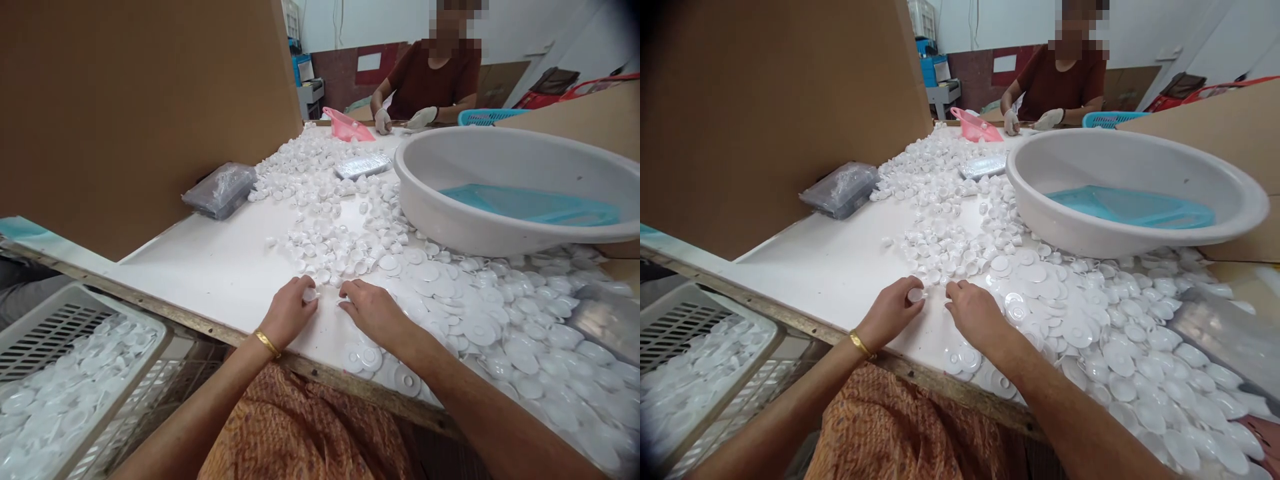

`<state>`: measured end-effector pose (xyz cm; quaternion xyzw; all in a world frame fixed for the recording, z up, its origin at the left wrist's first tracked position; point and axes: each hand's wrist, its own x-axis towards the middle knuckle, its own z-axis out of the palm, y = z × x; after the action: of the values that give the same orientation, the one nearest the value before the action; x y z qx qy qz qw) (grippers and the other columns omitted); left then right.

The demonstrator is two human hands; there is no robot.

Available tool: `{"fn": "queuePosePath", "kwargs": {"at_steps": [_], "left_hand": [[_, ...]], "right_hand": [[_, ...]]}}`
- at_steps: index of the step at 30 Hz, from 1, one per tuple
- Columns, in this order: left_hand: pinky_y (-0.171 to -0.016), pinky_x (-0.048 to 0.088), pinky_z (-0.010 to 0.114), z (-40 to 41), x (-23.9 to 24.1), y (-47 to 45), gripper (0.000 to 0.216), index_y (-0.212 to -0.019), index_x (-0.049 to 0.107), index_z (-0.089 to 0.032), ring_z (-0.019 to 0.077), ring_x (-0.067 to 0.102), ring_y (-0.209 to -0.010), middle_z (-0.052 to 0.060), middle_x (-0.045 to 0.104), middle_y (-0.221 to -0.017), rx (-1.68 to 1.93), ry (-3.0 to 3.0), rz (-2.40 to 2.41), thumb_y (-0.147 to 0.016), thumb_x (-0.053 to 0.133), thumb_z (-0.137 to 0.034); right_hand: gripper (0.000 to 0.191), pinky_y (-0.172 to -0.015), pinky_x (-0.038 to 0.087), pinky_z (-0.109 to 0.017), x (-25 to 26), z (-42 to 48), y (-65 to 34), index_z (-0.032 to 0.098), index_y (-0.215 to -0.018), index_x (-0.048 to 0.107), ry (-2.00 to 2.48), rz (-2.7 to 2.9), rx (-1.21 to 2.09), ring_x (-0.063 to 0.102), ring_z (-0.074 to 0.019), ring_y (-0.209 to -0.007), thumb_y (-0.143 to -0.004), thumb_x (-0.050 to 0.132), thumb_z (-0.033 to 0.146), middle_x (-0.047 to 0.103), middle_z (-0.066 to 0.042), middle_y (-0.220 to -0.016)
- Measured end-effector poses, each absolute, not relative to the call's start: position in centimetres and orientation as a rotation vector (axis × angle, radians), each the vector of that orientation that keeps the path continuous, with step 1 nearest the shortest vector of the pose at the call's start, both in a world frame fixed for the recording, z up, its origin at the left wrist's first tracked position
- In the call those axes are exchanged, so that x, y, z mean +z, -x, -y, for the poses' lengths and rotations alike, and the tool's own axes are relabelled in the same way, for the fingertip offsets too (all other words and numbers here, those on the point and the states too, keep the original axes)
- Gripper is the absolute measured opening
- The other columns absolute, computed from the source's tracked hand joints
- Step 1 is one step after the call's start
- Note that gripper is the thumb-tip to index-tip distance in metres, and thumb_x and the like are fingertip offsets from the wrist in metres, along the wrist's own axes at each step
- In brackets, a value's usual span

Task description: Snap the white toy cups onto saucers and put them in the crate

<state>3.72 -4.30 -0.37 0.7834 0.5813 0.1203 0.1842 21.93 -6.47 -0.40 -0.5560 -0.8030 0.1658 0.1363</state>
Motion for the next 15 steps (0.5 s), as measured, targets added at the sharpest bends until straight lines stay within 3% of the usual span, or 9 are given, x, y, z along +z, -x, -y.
{"fn": "queuePosePath", "kwargs": {"at_steps": [3, 8, 11, 15], "left_hand": [[-0.067, 0.044, 0.028, 3.8, 0.2, -1.6, 0.030, -0.103, 0.060, -0.021, 0.0131, 0.054, -0.066, 0.004, 0.060, -0.090, 0.398, -2.048, -1.639, -0.078, 0.046, -0.028], [-0.054, 0.042, 0.026, 3.5, 1.4, 0.8, 0.044, -0.118, 0.049, -0.019, 0.0146, 0.055, -0.058, 0.000, 0.056, -0.066, 0.305, -1.753, -1.564, -0.082, 0.037, -0.042], [-0.050, 0.036, 0.025, 3.1, 2.3, 1.0, 0.037, -0.106, 0.050, -0.020, 0.0145, 0.052, -0.053, -0.003, 0.052, -0.059, 0.134, -1.905, -1.613, -0.078, 0.044, -0.044], [-0.053, 0.033, 0.025, 1.6, 3.1, 0.9, 0.024, -0.088, 0.055, -0.022, 0.0156, 0.052, -0.059, 0.000, 0.059, -0.067, -0.214, -2.176, -1.620, -0.071, 0.054, -0.039]], "right_hand": [[0.010, -0.065, 0.043, -0.027, -0.7, 6.6, -21.7, 0.018, -0.093, 0.056, 1.578, 2.313, 0.499, 0.057, -0.0152, -0.074, -0.084, 0.054, 0.020, 0.061, -0.003, -0.087], [0.026, -0.063, 0.044, -0.026, -1.5, 6.7, -21.1, 0.019, -0.105, 0.051, 1.530, 2.251, 0.530, 0.056, -0.0117, -0.068, -0.080, 0.059, 0.020, 0.055, -0.003, -0.100], [0.026, -0.063, 0.045, -0.026, -1.5, 6.7, -20.6, 0.018, -0.102, 0.052, 1.519, 2.289, 0.497, 0.055, -0.0116, -0.069, -0.078, 0.061, 0.019, 0.052, -0.004, -0.099], [0.025, -0.063, 0.046, -0.027, -1.1, 6.6, -20.0, 0.017, -0.098, 0.054, 1.536, 2.334, 0.530, 0.055, -0.0135, -0.072, -0.075, 0.064, 0.019, 0.051, -0.004, -0.096]]}}
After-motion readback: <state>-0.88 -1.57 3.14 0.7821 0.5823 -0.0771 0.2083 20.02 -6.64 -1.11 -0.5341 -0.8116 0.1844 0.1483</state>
